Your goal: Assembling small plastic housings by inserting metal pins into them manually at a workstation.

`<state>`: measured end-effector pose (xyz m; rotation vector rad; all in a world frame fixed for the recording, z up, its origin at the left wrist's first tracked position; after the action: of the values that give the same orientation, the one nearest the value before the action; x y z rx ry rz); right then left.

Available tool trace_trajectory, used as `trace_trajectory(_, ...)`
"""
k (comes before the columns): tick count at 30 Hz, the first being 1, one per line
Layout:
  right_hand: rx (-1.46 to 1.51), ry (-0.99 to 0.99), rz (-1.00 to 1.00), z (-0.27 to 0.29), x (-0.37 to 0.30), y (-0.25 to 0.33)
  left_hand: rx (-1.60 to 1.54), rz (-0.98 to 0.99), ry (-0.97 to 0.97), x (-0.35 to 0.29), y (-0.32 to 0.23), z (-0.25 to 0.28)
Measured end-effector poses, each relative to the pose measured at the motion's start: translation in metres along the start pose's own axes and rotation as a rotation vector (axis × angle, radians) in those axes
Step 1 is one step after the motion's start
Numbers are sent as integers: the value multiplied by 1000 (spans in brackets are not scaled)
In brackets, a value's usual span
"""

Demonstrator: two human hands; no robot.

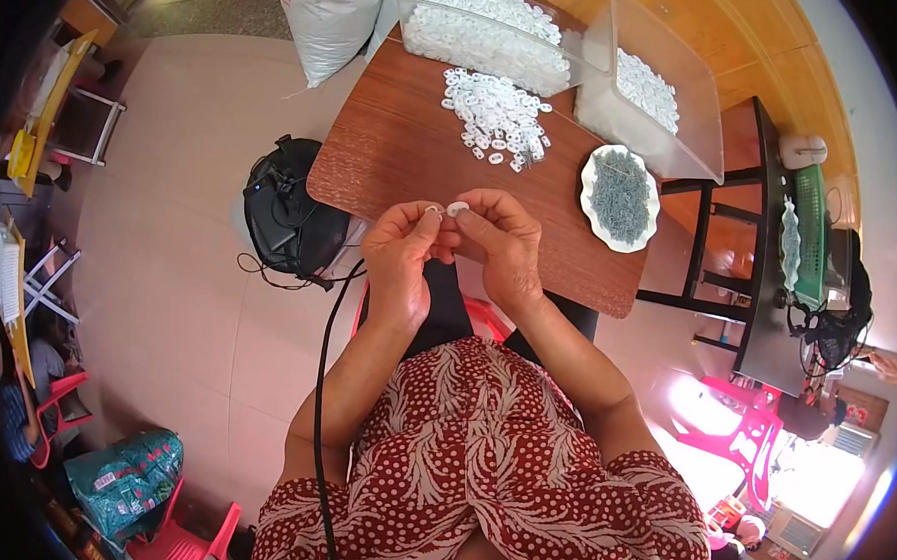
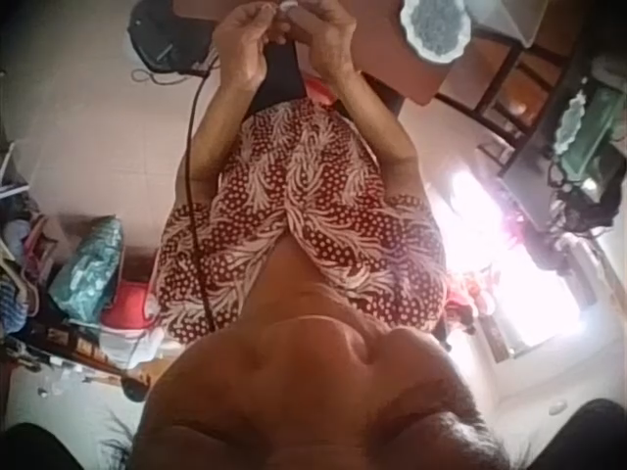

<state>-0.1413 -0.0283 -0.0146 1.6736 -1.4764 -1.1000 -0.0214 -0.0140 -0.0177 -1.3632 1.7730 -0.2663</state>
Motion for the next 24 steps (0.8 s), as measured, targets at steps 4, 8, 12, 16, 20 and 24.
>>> trace_trajectory(4, -174, 63, 146, -3, -4, 1, 18, -34, 20, 1, 0, 6)
trace_trajectory(8, -252, 126, 196, 2, -2, 2, 22, -31, 12, 1, 1, 7)
trace_trajectory(12, -374, 175, 235, 8, 2, 3, 19, -25, 6, 0, 1, 8)
trace_trajectory(16, -200, 39, -37, 1, 3, 10, 8, -24, 11, 1, 1, 10)
trace_trajectory(20, -90, -29, -201, 12, 9, 7, 57, -54, -24, 4, 5, 16)
trace_trajectory(24, -54, -30, -213, 10, 9, 3, 48, -45, -15, 2, 7, 16)
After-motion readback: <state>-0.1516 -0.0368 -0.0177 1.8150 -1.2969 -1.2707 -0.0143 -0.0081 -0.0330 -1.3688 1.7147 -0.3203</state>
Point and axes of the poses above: each hand's wrist, its own x-axis towards the middle knuckle, its own z-axis out of the back of the hand, y = z × x, the point moved 1 cm from there along x, towards the middle knuckle, and after that the axes turned 10 degrees about z, right-handed, at the moved point
